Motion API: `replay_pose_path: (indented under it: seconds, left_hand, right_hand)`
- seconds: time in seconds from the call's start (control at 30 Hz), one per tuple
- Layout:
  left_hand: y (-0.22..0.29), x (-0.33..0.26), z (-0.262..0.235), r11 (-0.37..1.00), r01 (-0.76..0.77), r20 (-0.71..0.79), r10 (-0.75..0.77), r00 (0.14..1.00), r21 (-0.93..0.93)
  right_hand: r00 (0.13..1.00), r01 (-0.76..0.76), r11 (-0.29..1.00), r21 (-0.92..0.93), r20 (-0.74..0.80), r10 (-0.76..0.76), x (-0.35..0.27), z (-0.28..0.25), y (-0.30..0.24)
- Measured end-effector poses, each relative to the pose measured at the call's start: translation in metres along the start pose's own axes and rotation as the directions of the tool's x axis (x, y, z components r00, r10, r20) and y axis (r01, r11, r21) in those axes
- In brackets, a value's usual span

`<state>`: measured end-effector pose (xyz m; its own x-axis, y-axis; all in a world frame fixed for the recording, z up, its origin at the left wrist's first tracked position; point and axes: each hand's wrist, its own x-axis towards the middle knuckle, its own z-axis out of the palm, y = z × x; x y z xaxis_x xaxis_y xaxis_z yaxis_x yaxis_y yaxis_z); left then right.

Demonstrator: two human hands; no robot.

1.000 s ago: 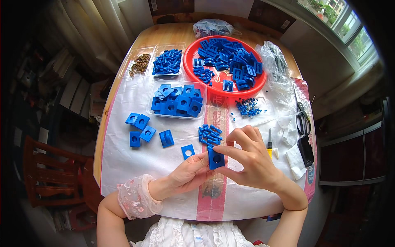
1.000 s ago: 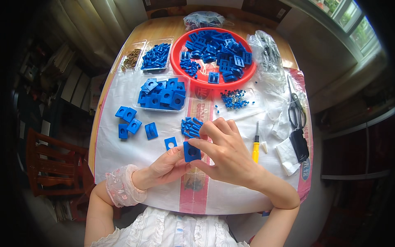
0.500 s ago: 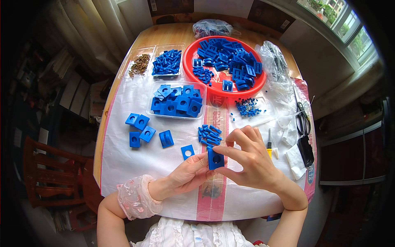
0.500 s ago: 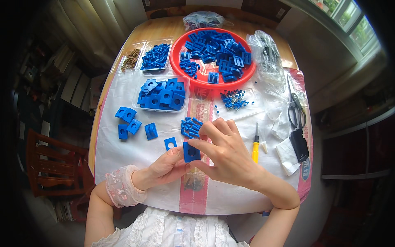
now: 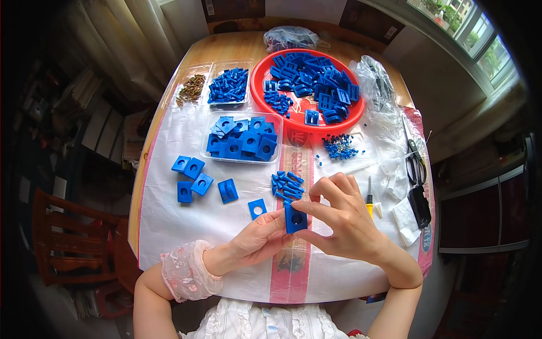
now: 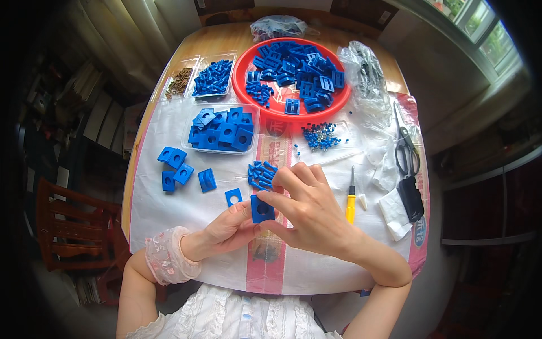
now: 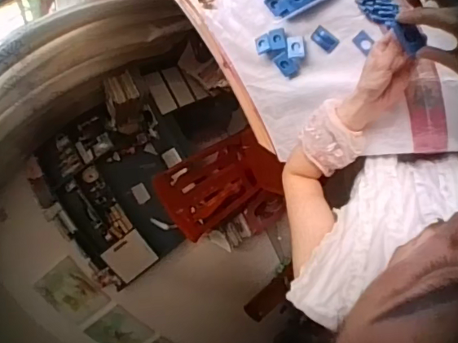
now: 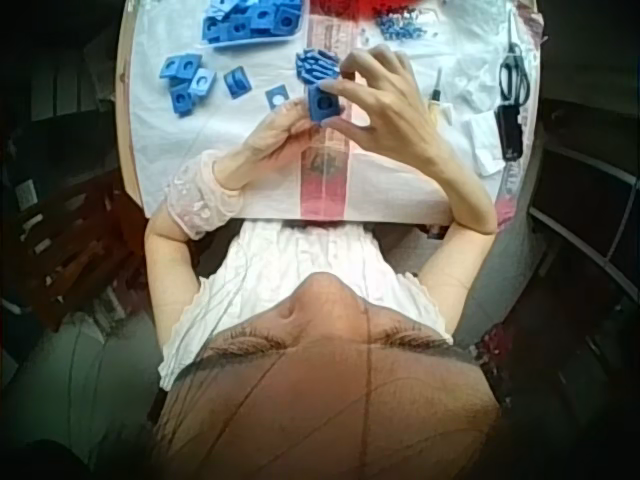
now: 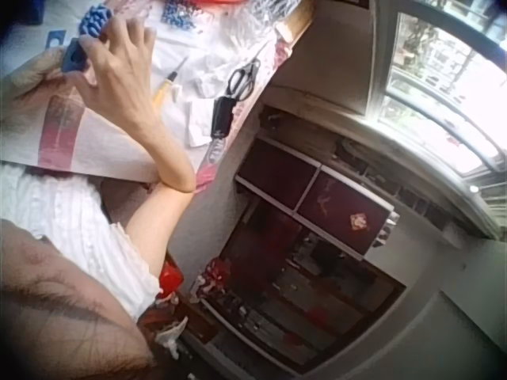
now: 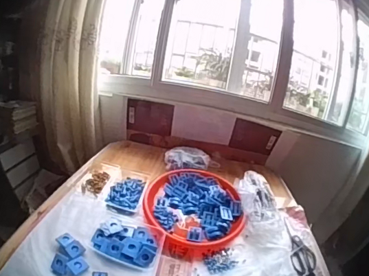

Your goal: Assembling blue plastic components using liquid adhesive and small blue pegs on a table.

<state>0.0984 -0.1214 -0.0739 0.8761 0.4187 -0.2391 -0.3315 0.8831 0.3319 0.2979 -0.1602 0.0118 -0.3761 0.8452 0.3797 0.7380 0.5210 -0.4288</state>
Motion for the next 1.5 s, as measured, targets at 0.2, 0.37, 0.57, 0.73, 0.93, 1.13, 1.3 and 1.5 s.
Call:
replay_pose_path:
  seconds: [0.2, 0.37, 0.57, 0.73, 0.93, 1.13, 1.3, 1.5]
  left_hand:
    - [0.0009, -0.0005, 0.0015, 1.0, 0.005, 0.019, -0.005, 1.0, -0.016]
    - [0.0003, -0.0002, 0.0002, 1.0, -0.003, 0.02, 0.003, 1.0, 0.004]
    - [0.0001, -0.0001, -0.0021, 1.0, 0.006, 0.018, -0.006, 1.0, 0.012]
    - [-0.0001, -0.0008, -0.0015, 1.0, -0.003, 0.014, 0.003, 1.0, 0.013]
    - [-0.0003, 0.0003, -0.0024, 1.0, 0.014, -0.007, -0.014, 1.0, 0.005]
    - [0.0009, -0.0007, -0.0001, 1.0, 0.007, 0.012, -0.007, 1.0, 0.005]
    - [0.0008, -0.001, -0.0007, 1.0, 0.001, 0.018, -0.001, 1.0, -0.003]
    - [0.001, -0.001, 0.0007, 1.0, -0.002, -0.001, 0.002, 1.0, 0.002]
  right_hand:
    - [1.0, 0.006, 1.0, -0.006, -0.001, -0.006, 0.0004, -0.0006, -0.001]
    - [1.0, 0.003, 1.0, -0.004, -0.001, -0.003, 0.0003, -0.0004, -0.0007]
    - [1.0, 0.003, 1.0, -0.014, 0.001, -0.003, 0.0004, -0.0007, -0.0012]
    - [1.0, 0.004, 1.0, -0.015, 0.002, -0.004, 0.0003, -0.0006, -0.0009]
    - [1.0, 0.007, 1.0, -0.014, 0.002, -0.006, 0.0004, -0.0004, -0.0007]
    - [1.0, 0.011, 1.0, -0.015, 0.001, -0.011, 0.0004, 0.0001, -0.0001]
    - [1.0, 0.009, 1.0, -0.014, 0.001, -0.009, 0.0003, -0.0004, -0.0002]
    - [1.0, 0.011, 1.0, -0.017, 0.001, -0.011, 0.0006, -0.0001, -0.0002]
